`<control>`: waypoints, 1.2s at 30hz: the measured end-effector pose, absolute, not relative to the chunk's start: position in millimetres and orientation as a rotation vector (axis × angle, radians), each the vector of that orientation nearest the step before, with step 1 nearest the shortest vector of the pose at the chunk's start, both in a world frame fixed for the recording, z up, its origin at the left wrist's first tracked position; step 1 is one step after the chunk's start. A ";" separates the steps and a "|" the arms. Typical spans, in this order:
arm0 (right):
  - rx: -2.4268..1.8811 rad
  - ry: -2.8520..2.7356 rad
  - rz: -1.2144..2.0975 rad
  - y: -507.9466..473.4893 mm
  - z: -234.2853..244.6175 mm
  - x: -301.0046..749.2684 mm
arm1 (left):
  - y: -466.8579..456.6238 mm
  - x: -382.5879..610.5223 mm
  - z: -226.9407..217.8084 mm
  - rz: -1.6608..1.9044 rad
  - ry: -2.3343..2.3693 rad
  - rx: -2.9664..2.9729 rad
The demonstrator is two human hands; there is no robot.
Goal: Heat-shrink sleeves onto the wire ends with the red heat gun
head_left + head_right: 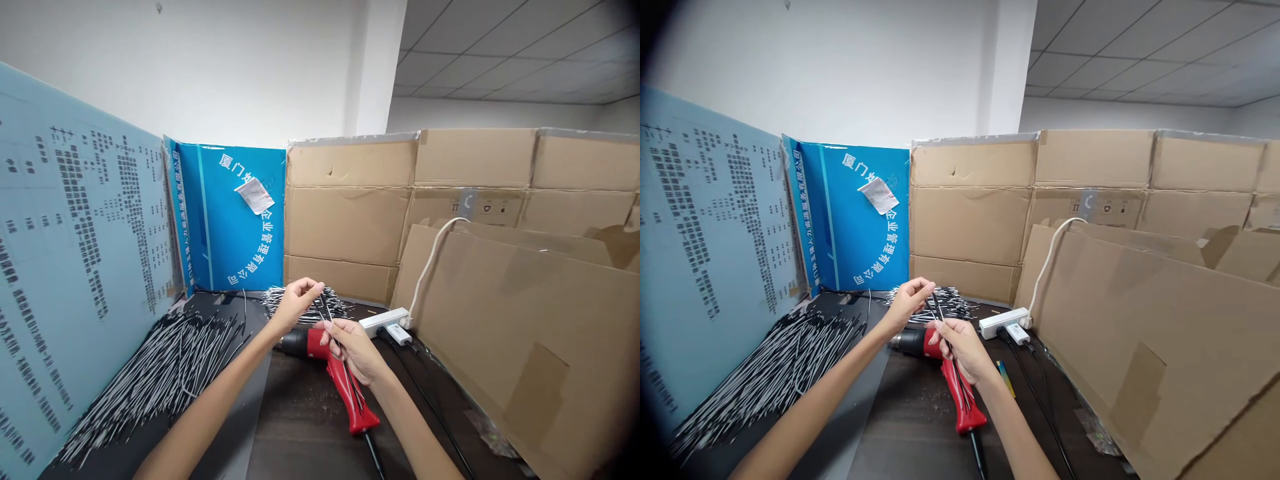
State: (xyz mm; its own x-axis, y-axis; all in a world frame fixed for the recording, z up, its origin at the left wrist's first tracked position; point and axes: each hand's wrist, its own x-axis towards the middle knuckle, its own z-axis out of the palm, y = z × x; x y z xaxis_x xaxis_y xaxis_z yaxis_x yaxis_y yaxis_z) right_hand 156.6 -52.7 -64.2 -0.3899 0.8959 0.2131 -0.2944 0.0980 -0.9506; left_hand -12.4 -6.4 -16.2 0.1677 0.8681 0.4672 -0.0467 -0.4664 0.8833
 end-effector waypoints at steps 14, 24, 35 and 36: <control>-0.625 -1.260 1.485 -50.4 -59.0 159.6 | -18.2 -6.0 -17.0 1.130 0.735 1.607; -0.641 -1.272 1.464 -47.2 -59.4 162.9 | -17.9 -12.6 -19.3 1.117 0.822 1.739; -0.697 -1.350 1.461 -46.9 -65.8 160.5 | -23.3 -6.6 -15.7 1.083 0.709 1.435; -0.695 -1.356 1.460 -47.3 -66.1 159.9 | -24.3 -4.1 -17.1 1.081 0.691 1.398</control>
State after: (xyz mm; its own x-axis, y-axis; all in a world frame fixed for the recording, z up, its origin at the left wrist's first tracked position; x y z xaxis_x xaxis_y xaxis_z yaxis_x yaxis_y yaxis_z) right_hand 159.9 -47.3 -66.1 -0.3497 0.9139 0.2062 -0.2734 0.1109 -0.9555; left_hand -4.1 -24.3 -17.1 0.3960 0.8939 0.2100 -0.1855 -0.1461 0.9717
